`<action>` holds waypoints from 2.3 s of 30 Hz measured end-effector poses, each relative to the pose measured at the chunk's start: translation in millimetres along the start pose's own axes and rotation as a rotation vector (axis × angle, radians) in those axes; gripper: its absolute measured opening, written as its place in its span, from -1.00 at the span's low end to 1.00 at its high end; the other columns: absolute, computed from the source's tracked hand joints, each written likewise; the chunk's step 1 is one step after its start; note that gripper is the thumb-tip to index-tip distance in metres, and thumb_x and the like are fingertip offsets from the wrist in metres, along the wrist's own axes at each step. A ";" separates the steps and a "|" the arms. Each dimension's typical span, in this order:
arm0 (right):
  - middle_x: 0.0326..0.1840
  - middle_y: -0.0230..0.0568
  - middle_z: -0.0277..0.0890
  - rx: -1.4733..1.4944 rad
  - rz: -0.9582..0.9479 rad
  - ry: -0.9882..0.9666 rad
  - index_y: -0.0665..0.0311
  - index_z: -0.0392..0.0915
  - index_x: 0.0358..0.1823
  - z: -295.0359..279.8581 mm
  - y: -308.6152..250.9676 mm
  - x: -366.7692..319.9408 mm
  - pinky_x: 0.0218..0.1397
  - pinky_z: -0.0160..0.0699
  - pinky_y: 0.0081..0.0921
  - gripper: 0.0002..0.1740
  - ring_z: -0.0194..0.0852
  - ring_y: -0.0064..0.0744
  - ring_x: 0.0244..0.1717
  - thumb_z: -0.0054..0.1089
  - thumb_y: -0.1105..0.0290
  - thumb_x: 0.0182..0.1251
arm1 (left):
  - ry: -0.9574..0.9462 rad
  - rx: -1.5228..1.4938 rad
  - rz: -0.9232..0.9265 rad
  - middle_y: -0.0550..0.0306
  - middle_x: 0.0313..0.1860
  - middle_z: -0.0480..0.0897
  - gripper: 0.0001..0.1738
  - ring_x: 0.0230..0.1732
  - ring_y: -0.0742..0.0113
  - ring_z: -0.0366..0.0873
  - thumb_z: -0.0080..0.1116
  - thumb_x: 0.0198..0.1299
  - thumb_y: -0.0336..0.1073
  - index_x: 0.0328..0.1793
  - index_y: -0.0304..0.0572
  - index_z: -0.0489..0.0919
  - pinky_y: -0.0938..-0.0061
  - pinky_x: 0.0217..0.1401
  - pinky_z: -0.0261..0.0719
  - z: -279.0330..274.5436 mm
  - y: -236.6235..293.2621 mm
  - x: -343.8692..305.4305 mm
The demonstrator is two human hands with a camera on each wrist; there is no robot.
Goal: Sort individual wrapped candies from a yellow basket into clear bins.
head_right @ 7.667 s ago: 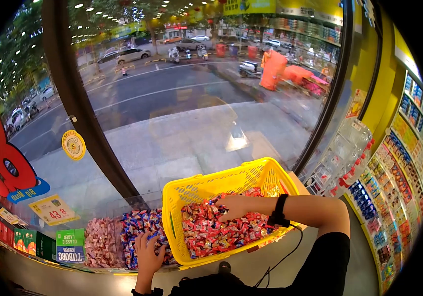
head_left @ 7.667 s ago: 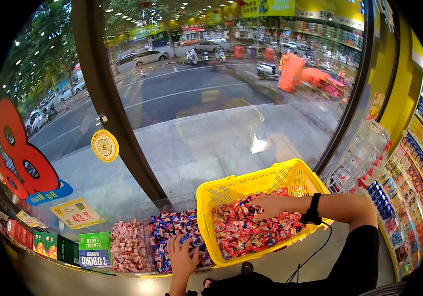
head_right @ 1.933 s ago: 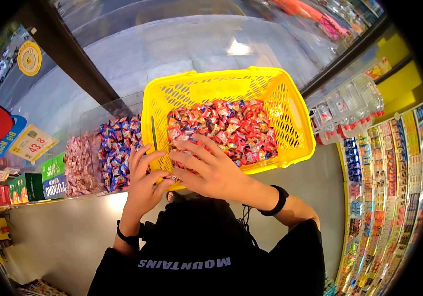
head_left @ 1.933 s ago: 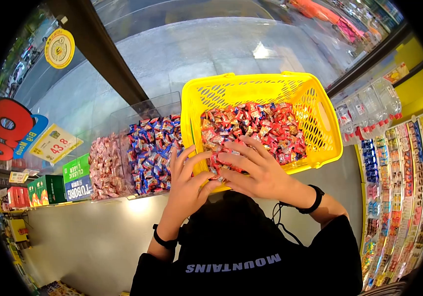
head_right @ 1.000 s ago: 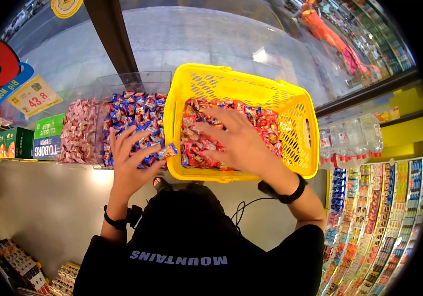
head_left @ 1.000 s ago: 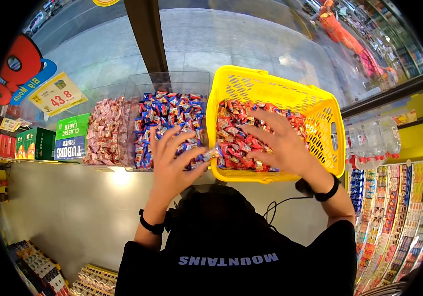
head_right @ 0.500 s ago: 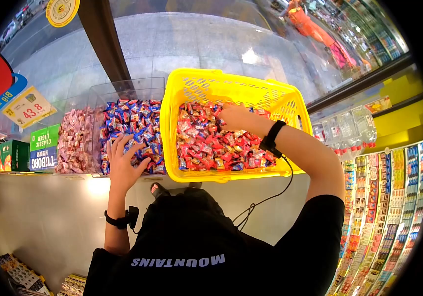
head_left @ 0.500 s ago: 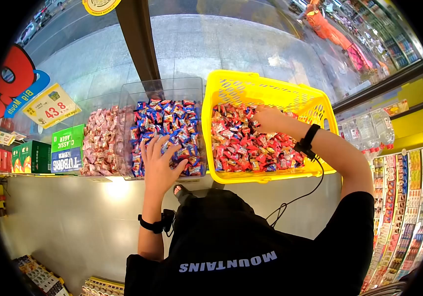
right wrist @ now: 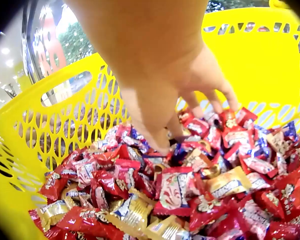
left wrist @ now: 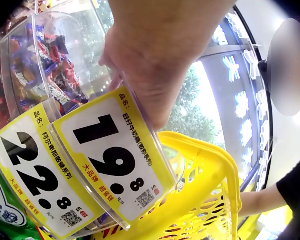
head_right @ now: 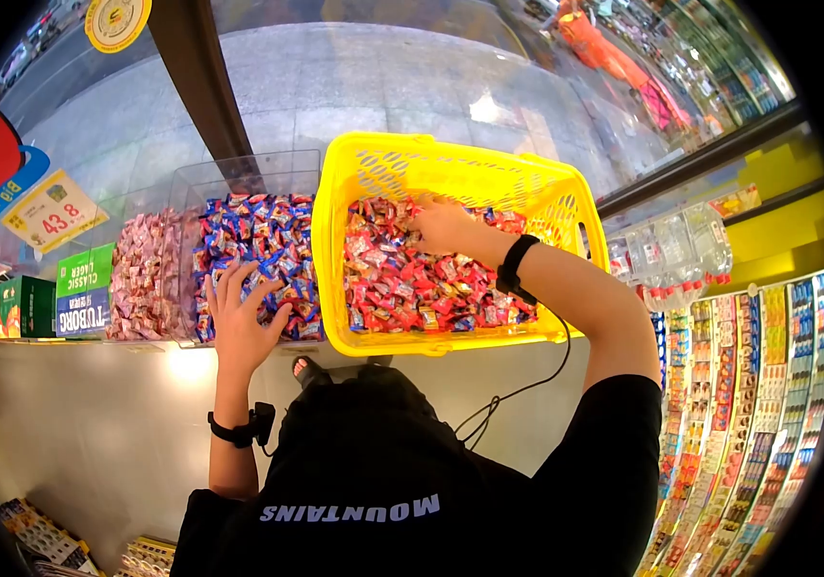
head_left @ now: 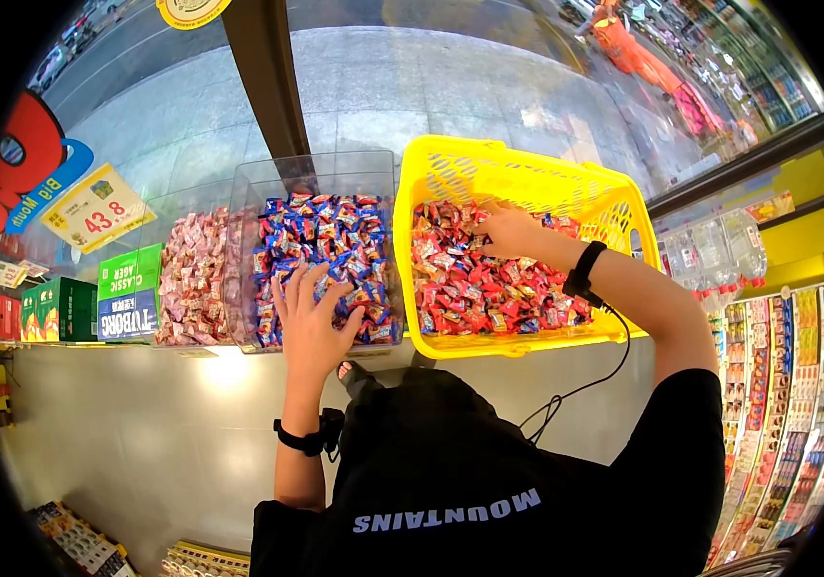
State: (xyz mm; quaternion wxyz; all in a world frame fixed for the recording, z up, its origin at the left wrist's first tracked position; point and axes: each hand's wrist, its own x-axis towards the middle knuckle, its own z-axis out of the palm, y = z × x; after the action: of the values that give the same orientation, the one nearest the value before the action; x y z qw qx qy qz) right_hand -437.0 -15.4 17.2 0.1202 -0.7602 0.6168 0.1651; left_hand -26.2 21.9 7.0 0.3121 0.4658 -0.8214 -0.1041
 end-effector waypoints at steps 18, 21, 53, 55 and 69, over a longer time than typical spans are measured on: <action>0.34 0.09 0.56 -0.035 -0.049 -0.103 0.03 0.90 0.03 -9.9 1.5 15.0 0.47 0.60 -0.03 -0.68 0.52 0.10 0.44 0.51 0.24 0.25 | 0.054 -0.007 0.010 0.11 0.42 0.60 -0.68 0.65 -0.10 0.34 0.58 0.16 -0.15 0.05 0.13 0.82 -0.39 0.80 -0.08 1.5 -2.4 -3.0; 0.44 0.11 0.57 0.281 -0.106 0.006 0.17 0.90 0.00 -49.5 -8.6 -3.8 0.46 0.58 -0.08 -0.66 0.60 0.11 0.37 0.50 0.12 0.37 | 0.078 -0.046 0.016 0.11 0.44 0.60 -0.69 0.66 -0.10 0.33 0.57 0.18 -0.18 0.06 0.13 0.82 -0.38 0.81 -0.09 -2.6 -1.0 -2.2; 0.69 -0.38 0.40 0.455 -0.709 0.753 -0.28 0.82 0.19 -53.9 -207.3 -119.6 0.73 0.26 0.36 -0.54 0.17 0.10 0.76 0.63 0.22 0.24 | -0.301 -0.388 0.460 0.10 0.46 0.60 -0.54 0.69 -0.14 0.29 0.71 -0.07 -0.21 0.02 0.12 0.83 -0.38 0.83 -0.06 -95.7 15.9 15.2; 0.69 -0.27 0.39 0.400 -0.636 0.782 -0.28 0.79 0.28 -57.3 -201.2 -122.0 0.72 0.29 0.31 -0.48 0.24 0.13 0.72 0.61 0.23 0.25 | -0.103 -0.259 0.338 0.12 0.44 0.61 -0.58 0.65 -0.12 0.33 0.71 -0.09 -0.26 -0.02 0.11 0.83 -0.33 0.81 0.02 -108.5 -4.1 11.0; 0.66 -0.17 0.41 0.293 -0.480 0.689 -0.05 0.72 0.36 -59.3 -194.6 -123.9 0.76 0.25 0.21 -0.39 0.31 0.07 0.66 0.58 0.29 0.22 | 0.233 0.448 -0.272 0.16 0.49 0.59 -0.60 0.60 -0.08 0.41 0.64 0.13 -0.03 0.09 0.22 0.84 -0.34 0.70 0.17 -85.6 -173.2 -47.0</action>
State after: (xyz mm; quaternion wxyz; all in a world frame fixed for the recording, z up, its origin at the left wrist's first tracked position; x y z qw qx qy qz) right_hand -263.5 113.9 117.0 0.0489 -0.8675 0.4437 -0.2195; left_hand 164.7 -23.2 -25.5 0.2768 0.6379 -0.7126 0.0930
